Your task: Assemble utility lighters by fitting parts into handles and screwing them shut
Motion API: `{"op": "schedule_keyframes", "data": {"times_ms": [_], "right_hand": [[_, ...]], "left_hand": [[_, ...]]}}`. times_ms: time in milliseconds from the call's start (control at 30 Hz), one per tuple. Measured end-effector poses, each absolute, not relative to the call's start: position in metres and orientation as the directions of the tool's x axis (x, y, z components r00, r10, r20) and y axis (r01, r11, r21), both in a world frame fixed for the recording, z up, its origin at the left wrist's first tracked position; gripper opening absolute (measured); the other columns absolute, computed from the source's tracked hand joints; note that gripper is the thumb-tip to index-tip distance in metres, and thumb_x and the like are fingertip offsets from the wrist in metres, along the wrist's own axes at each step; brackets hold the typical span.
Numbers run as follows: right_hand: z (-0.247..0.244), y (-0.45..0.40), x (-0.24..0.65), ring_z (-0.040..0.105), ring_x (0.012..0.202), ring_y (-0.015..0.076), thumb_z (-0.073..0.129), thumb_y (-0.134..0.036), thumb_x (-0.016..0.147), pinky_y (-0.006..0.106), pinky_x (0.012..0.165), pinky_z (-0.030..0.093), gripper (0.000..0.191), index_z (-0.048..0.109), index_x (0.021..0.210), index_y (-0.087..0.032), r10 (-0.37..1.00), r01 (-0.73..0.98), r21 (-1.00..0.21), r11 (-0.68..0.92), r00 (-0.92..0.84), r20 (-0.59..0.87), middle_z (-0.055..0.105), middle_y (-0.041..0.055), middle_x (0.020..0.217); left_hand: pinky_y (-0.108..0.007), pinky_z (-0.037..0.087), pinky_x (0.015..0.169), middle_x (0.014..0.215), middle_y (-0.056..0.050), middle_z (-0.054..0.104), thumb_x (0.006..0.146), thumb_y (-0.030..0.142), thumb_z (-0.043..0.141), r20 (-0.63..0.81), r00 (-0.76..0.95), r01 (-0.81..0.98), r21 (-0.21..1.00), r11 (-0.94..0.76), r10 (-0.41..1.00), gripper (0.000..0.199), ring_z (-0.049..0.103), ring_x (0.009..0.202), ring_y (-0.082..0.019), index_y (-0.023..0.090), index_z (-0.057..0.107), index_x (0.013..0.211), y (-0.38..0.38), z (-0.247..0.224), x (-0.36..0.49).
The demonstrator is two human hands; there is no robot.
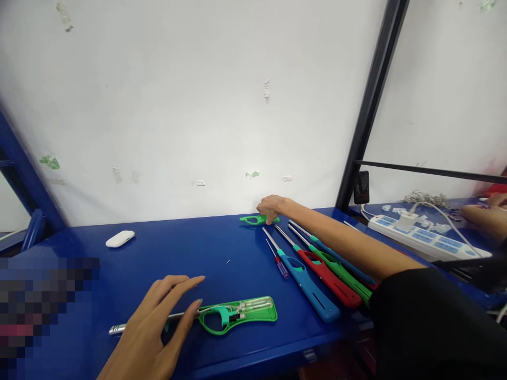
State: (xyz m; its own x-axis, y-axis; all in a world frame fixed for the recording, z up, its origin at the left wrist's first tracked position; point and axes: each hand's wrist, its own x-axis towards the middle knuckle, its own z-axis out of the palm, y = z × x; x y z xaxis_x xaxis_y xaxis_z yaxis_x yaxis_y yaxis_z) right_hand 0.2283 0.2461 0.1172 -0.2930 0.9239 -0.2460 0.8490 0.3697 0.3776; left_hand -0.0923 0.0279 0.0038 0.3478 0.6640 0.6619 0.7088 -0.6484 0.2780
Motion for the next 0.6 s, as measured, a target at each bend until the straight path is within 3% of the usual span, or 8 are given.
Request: {"op": "schedule_keyframes", "data": {"times_ms": [133, 233, 333, 433, 600], "right_hand": [[0.153, 0.216, 0.230, 0.071, 0.112, 0.0261, 0.070, -0.038, 0.103, 0.048, 0.094, 0.061, 0.037, 0.065, 0.135, -0.018, 0.922, 0.856, 0.344, 0.386, -0.373, -0.109, 0.068, 0.0105, 0.134], [0.166, 0.169, 0.223, 0.071, 0.103, 0.0240, 0.070, -0.040, 0.102, 0.044, 0.090, 0.060, 0.035, 0.067, 0.128, -0.017, 0.876, 0.838, 0.271, 0.474, -0.481, -0.044, 0.072, 0.0088, 0.121], [0.158, 0.110, 0.209, 0.072, 0.090, 0.0247, 0.071, -0.037, 0.096, 0.037, 0.078, 0.055, 0.030, 0.072, 0.119, -0.018, 0.812, 0.794, 0.182, 0.580, -0.582, -0.049, 0.077, 0.0084, 0.107], [0.137, 0.058, 0.196, 0.073, 0.089, 0.0254, 0.070, -0.041, 0.095, 0.037, 0.077, 0.052, 0.030, 0.073, 0.119, -0.023, 0.761, 0.751, 0.126, 0.649, -0.645, -0.070, 0.077, 0.0062, 0.111], [0.110, 0.018, 0.183, 0.073, 0.086, 0.0258, 0.070, -0.037, 0.098, 0.039, 0.081, 0.050, 0.019, 0.074, 0.110, -0.022, 0.672, 0.670, 0.051, 0.741, -0.737, -0.074, 0.076, 0.0045, 0.100]], "left_hand": [[-0.047, 0.061, 0.098, 0.123, -0.004, 0.070, 0.109, 0.039, 0.054, 0.706, 0.275, 0.717, 0.302, -0.628, 0.652, 0.027, 0.071, 0.111, -0.026, 0.036, 0.063, 0.134, 0.033, 0.012, -0.103], [-0.050, 0.057, 0.104, 0.122, -0.003, 0.071, 0.109, 0.039, 0.051, 0.735, 0.216, 0.718, 0.326, -0.615, 0.642, 0.029, 0.071, 0.111, -0.025, 0.036, 0.062, 0.136, 0.031, 0.020, -0.104], [-0.048, 0.059, 0.103, 0.128, -0.004, 0.070, 0.109, 0.040, 0.052, 0.732, 0.217, 0.715, 0.331, -0.615, 0.646, 0.037, 0.072, 0.114, -0.025, 0.038, 0.057, 0.145, 0.028, 0.023, -0.102], [-0.044, 0.064, 0.096, 0.136, -0.005, 0.069, 0.108, 0.041, 0.053, 0.688, 0.289, 0.710, 0.313, -0.631, 0.666, 0.043, 0.072, 0.119, -0.026, 0.039, 0.054, 0.151, 0.026, 0.016, -0.103], [-0.059, 0.058, 0.107, 0.136, -0.004, 0.073, 0.106, 0.039, 0.057, 0.586, 0.411, 0.704, 0.282, -0.652, 0.698, 0.040, 0.070, 0.125, -0.031, 0.038, 0.062, 0.145, 0.027, -0.003, -0.108]]}}
